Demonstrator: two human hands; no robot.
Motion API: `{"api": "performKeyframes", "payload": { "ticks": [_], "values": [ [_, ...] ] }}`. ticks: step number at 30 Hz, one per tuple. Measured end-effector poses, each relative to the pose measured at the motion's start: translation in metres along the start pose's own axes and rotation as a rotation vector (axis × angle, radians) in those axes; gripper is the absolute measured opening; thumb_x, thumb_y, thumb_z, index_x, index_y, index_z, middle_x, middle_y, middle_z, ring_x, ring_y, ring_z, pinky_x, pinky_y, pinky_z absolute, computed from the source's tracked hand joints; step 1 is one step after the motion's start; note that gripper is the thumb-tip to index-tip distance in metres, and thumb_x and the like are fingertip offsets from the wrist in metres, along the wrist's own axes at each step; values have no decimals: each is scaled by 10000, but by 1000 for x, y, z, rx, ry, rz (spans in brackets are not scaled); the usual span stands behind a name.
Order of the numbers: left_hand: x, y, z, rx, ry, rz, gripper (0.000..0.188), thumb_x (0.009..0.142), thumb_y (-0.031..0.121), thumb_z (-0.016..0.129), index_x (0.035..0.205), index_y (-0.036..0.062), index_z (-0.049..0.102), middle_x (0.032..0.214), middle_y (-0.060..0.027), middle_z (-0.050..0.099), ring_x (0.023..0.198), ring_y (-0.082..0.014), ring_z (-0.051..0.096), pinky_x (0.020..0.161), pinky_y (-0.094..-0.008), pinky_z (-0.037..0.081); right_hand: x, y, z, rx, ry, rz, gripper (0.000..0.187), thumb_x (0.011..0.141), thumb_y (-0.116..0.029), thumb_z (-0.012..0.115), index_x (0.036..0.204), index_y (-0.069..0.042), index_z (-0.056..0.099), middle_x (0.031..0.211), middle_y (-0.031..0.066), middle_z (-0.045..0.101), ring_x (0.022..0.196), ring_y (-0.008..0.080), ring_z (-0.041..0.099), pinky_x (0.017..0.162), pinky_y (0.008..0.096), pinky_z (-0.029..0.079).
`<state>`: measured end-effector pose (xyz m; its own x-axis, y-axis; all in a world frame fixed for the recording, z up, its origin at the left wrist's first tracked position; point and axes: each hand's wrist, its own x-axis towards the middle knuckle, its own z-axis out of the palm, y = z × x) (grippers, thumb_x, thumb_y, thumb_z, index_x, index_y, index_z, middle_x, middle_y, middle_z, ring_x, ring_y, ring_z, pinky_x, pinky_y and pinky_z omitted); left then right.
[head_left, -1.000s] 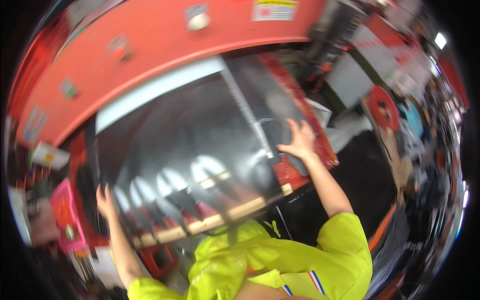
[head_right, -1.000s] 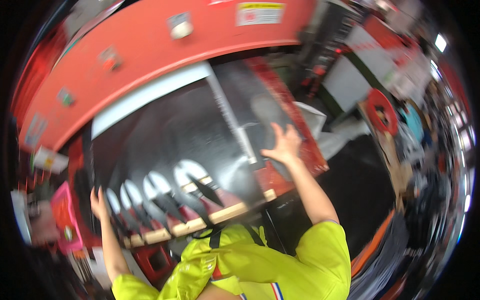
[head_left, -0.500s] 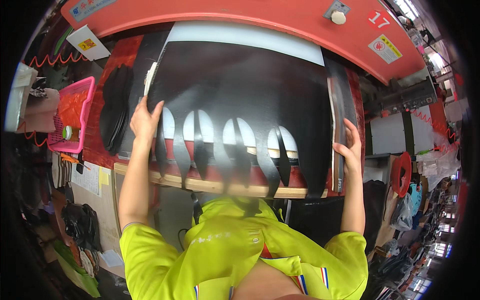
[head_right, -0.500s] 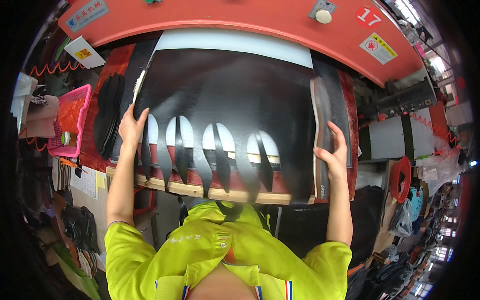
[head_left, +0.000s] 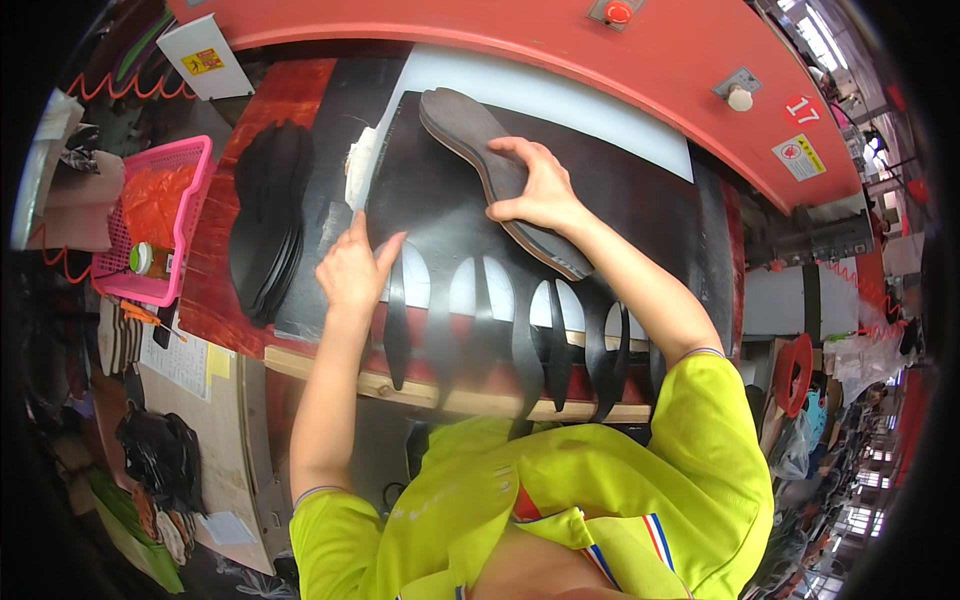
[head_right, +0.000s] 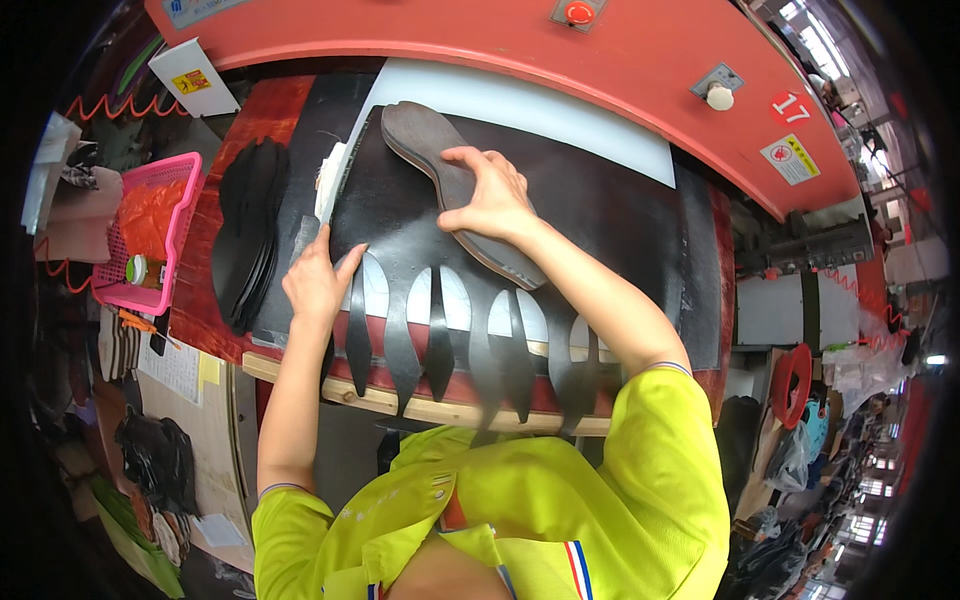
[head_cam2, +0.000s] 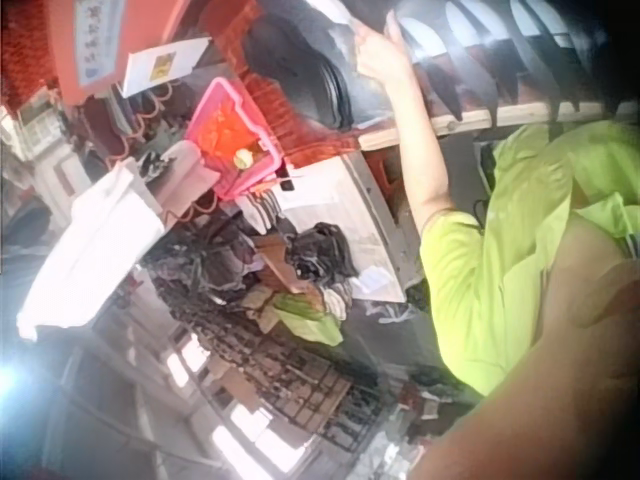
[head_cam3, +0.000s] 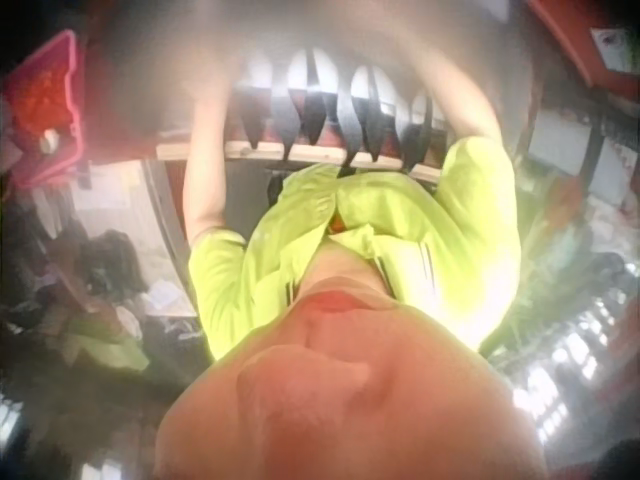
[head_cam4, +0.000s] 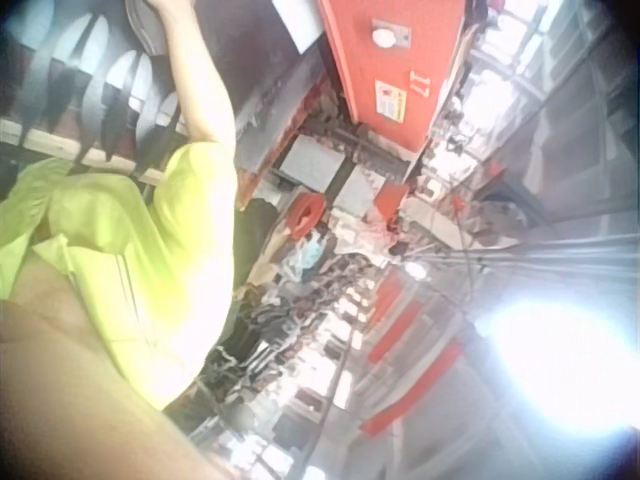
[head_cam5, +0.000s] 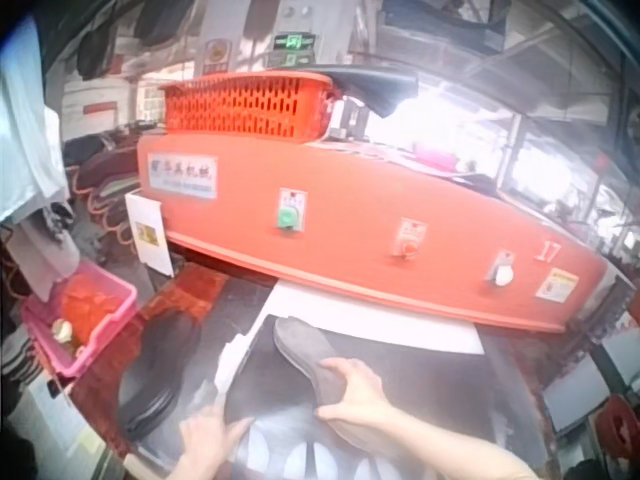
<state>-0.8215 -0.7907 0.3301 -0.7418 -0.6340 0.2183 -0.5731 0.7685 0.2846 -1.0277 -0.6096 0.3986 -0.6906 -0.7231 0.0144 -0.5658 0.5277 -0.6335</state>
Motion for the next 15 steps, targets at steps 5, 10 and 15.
{"api": "performKeyframes", "payload": {
  "ticks": [5, 10, 15],
  "values": [
    [-1, -7, 11, 9, 92, 63, 712, 784, 596, 666, 1213, 32, 598, 846, -153, 691, 738, -312, 692, 598, -416, 549, 16, -2, 35, -306, 35, -81, 857, 514, -339, 812, 1316, -231, 529, 1335, 312, 383, 1303, 458, 310, 1073, 533, 235],
    [3, -6, 0, 29, 16, 104, 698, 789, 595, 664, 1203, 36, 612, 815, -143, 687, 686, -295, 687, 574, -398, 546, 17, 22, 30, -190, 12, -146, 927, 581, -511, 821, 1373, -169, 481, 1403, 329, 312, 1340, 472, 270, 1085, 542, 250],
    [41, -8, -18, -78, 42, 255, 433, 904, 378, 630, 1146, 19, 641, 1008, -157, 659, 865, -281, 670, 693, -373, 536, -13, 66, -19, 347, 155, 123, 675, 888, -371, 673, 1413, -34, 418, 1392, 194, 468, 1283, 249, 463, 1065, 357, 372]
  ]
}}
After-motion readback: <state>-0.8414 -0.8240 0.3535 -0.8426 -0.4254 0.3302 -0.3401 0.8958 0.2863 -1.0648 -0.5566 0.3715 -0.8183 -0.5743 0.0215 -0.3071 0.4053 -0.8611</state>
